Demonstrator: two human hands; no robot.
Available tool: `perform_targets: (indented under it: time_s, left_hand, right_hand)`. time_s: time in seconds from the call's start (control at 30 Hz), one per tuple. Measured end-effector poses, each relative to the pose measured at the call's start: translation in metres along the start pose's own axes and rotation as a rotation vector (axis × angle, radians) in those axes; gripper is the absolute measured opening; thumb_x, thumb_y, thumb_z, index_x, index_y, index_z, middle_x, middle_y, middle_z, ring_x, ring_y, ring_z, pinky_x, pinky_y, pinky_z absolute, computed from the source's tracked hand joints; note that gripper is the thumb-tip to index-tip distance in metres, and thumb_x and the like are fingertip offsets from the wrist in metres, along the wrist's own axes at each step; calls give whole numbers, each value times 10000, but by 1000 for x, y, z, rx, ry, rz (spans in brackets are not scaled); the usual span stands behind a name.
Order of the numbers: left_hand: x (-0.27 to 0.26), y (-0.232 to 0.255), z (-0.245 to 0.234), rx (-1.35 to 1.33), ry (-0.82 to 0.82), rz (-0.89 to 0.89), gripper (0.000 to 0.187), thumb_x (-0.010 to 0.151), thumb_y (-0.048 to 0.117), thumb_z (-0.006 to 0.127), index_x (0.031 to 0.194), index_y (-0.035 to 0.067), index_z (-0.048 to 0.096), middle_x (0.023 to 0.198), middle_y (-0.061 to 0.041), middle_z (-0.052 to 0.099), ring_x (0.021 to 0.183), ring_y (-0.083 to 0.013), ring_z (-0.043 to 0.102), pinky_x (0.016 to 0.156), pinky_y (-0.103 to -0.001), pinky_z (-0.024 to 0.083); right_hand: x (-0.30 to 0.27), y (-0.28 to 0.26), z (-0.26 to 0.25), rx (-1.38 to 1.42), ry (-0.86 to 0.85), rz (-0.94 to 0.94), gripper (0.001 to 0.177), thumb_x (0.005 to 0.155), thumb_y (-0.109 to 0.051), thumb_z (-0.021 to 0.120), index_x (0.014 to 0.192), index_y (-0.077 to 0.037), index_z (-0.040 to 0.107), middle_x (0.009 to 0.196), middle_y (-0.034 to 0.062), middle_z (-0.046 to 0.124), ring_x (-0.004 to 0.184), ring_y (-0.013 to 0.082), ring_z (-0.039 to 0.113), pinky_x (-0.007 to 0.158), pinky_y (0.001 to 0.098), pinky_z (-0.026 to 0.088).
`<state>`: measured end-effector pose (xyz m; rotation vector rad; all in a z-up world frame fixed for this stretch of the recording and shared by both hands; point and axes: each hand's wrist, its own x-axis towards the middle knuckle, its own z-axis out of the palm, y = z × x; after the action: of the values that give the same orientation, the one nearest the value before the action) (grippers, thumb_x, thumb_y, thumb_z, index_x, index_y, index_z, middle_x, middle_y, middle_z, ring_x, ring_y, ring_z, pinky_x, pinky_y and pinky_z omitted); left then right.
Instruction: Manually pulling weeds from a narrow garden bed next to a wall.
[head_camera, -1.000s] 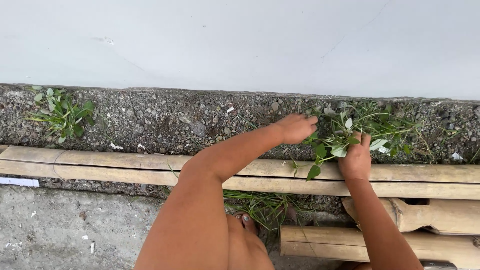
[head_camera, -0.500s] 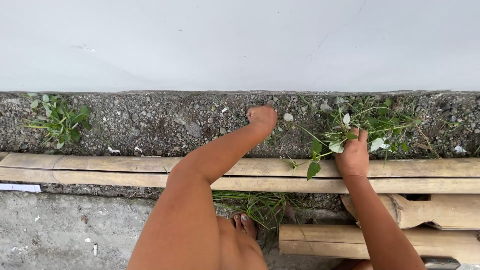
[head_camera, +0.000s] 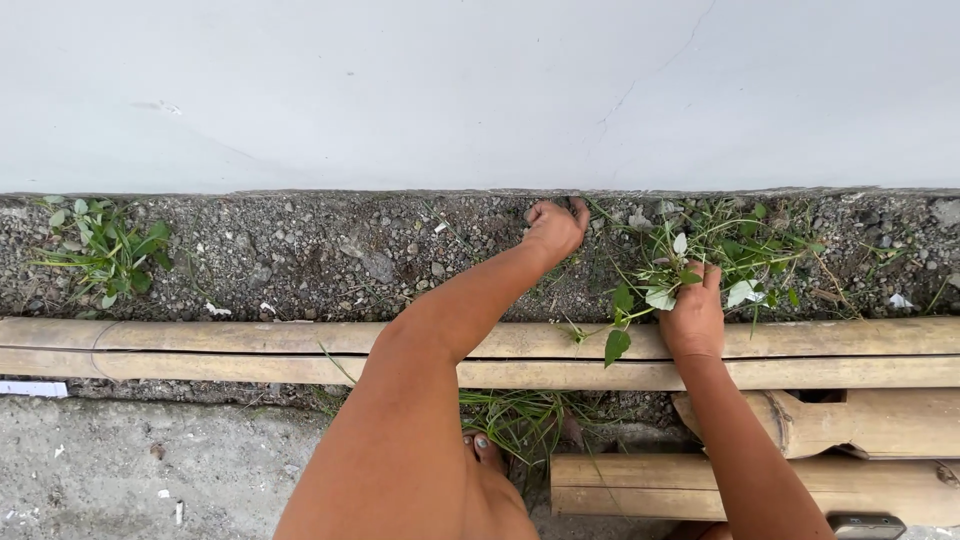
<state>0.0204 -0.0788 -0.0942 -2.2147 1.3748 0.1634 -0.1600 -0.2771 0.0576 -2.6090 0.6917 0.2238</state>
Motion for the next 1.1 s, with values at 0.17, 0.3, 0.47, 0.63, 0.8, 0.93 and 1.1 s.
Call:
perform_targets:
  time_s: [0.17, 0.3, 0.47, 0.63, 0.8, 0.93, 1.1]
  left_hand:
    - [5, 16, -10, 134, -59, -130, 311, 1048, 70, 650, 1297, -112, 693, 1315, -403, 572, 426, -298, 524, 403, -536, 492]
    - [18, 9, 30, 137, -32, -123, 170, 1003, 35, 665, 1067, -90, 762, 1097, -394, 612, 336, -340, 495, 345, -653, 484]
    - [3, -18, 12, -322, 47, -108, 346, 1042, 43, 619, 1364, -76, 663, 828, -181, 712, 548, -361, 640, 410, -597, 423]
    - [0, 16, -66, -922, 160, 19, 460, 1146, 16, 551, 1579, -141, 558, 901, -211, 815, 667, -353, 756, 501, -471, 520]
    - [16, 39, -109, -822, 275, 144, 450, 1158, 19, 567, 1597, -79, 559, 1117, -262, 831, 766, -322, 814, 576, -477, 600]
    - [68, 42, -52, -576, 251, 189, 449, 1137, 26, 630, 1563, -109, 585, 1094, -270, 837, 781, -373, 818, 574, -547, 629]
    - [37, 45, -59, -370, 41, 0, 517, 1105, 34, 601, 1585, -109, 475, 980, -301, 726, 546, -353, 647, 432, -517, 364]
  right_hand:
    - [-1, -8, -8, -12, -5, 15, 711, 777, 47, 776, 1405, -37, 453, 1402, 156, 395, 1185, 557, 605, 886, 730, 625]
    - [-1, -13, -10, -13, -29, 14, 712, 805, 62, 778, 1425, -28, 441, 1411, 183, 381, 1189, 560, 594, 911, 747, 632]
    - [0, -7, -7, -12, -29, 12, 704, 819, 26, 790, 1428, -41, 442, 1415, 168, 373, 1193, 551, 596, 901, 743, 634]
    - [5, 6, 5, -1, -35, 7, 734, 835, -45, 805, 1464, -53, 426, 1455, 144, 361, 1236, 554, 583, 919, 766, 604]
    - [1, -1, -2, 2, -27, 7, 758, 804, 39, 782, 1470, -50, 431, 1415, 153, 368, 1208, 565, 583, 891, 752, 620]
    - [2, 0, -2, 2, -24, 22, 736, 823, 18, 756, 1477, -61, 427, 1419, 159, 376, 1220, 564, 581, 891, 748, 614]
    - [5, 3, 1, -23, -39, 11, 817, 773, 41, 830, 1482, -28, 431, 1423, 169, 361, 1224, 558, 580, 868, 742, 641]
